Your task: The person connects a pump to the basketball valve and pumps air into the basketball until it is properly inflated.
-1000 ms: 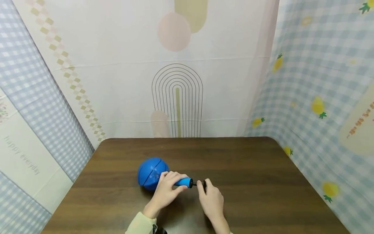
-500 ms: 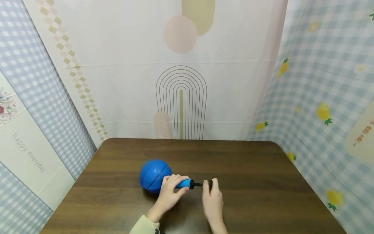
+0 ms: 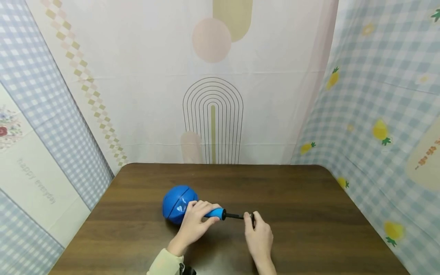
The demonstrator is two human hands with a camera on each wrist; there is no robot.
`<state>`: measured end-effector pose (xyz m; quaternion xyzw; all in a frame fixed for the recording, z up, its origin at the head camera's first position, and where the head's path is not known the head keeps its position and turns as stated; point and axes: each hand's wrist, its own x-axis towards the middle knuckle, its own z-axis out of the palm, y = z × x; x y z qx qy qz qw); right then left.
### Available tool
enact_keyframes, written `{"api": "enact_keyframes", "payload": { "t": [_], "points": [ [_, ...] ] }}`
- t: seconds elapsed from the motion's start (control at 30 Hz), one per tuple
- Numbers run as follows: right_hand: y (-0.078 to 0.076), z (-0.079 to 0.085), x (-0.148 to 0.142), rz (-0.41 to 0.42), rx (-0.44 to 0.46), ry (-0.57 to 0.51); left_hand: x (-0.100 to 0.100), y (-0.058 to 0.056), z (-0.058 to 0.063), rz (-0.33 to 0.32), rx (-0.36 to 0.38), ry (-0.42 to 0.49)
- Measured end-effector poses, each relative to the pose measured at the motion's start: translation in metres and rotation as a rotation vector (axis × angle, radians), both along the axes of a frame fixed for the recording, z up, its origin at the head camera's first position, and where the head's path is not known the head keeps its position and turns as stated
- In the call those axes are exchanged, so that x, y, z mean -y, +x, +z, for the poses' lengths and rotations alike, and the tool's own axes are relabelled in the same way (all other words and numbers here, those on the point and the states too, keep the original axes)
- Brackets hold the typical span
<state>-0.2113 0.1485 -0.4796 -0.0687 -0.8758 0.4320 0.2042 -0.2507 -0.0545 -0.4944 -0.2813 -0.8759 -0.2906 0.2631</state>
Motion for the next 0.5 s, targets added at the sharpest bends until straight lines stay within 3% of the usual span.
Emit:
{"api": "enact_keyframes", "payload": {
  "t": [0.1,0.27,0.37,0.5],
  "points": [
    [-0.002,0.002,-0.001,-0.015,-0.022,-0.095,0.004,-0.001,0.002,0.054,-0.040,0.010],
    [-0.003,-0.005,0.020,0.145,0.047,-0.327,-0.008,0.002,-0.003,0.073,-0.091,-0.005],
    [-0.003,-0.009,0.031,0.202,0.103,-0.303,-0.015,0.007,-0.007,0.050,-0.098,0.000],
    [-0.006,-0.008,0.032,0.175,0.095,-0.101,-0.012,0.008,-0.004,0.043,-0.080,0.011]
  ]
}}
